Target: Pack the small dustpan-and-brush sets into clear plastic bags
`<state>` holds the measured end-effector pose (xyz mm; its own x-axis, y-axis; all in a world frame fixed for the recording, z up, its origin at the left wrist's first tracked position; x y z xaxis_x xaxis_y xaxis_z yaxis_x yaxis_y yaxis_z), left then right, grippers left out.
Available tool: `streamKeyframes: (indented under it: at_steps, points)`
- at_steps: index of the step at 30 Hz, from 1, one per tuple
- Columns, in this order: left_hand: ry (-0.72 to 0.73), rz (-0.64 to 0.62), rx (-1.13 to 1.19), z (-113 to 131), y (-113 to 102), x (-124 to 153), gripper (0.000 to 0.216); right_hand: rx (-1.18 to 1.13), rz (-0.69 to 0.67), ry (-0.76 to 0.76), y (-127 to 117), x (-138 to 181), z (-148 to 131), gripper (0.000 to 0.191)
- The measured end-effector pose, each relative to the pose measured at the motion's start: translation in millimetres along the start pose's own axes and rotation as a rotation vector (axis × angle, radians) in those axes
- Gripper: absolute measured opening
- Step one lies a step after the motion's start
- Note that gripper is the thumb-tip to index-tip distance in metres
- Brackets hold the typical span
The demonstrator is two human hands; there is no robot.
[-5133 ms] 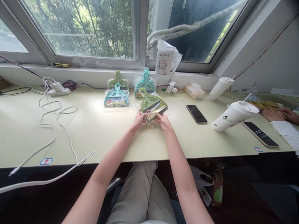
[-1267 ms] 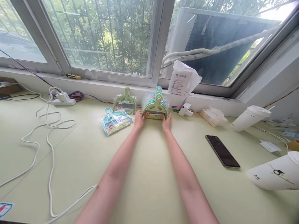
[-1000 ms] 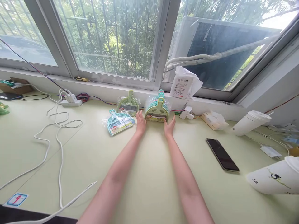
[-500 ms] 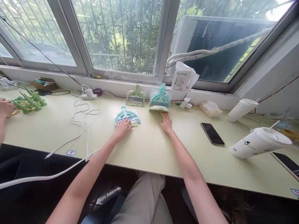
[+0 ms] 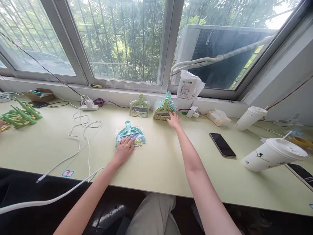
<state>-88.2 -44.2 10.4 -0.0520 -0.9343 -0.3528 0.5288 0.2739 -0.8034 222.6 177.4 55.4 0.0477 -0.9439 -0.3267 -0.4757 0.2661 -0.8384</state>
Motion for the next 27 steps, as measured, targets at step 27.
streamKeyframes:
  at_steps: [27]
  points:
    - [0.043, -0.112, -0.294, 6, 1, 1, 0.049, -0.219, 0.319, -0.066, 0, 44, 10, 0.03]
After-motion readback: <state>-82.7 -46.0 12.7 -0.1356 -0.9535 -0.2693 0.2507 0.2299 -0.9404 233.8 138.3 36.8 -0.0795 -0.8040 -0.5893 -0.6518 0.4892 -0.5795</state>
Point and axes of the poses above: each hand's wrist, its own x-axis away from the middle knuckle, its own y-axis out of the palm, z = x × y, the point moved 6 cm from there along -x, towards the middle knuckle, and after that the axes turned 2 degrees about -y, right-handed, at the moved point
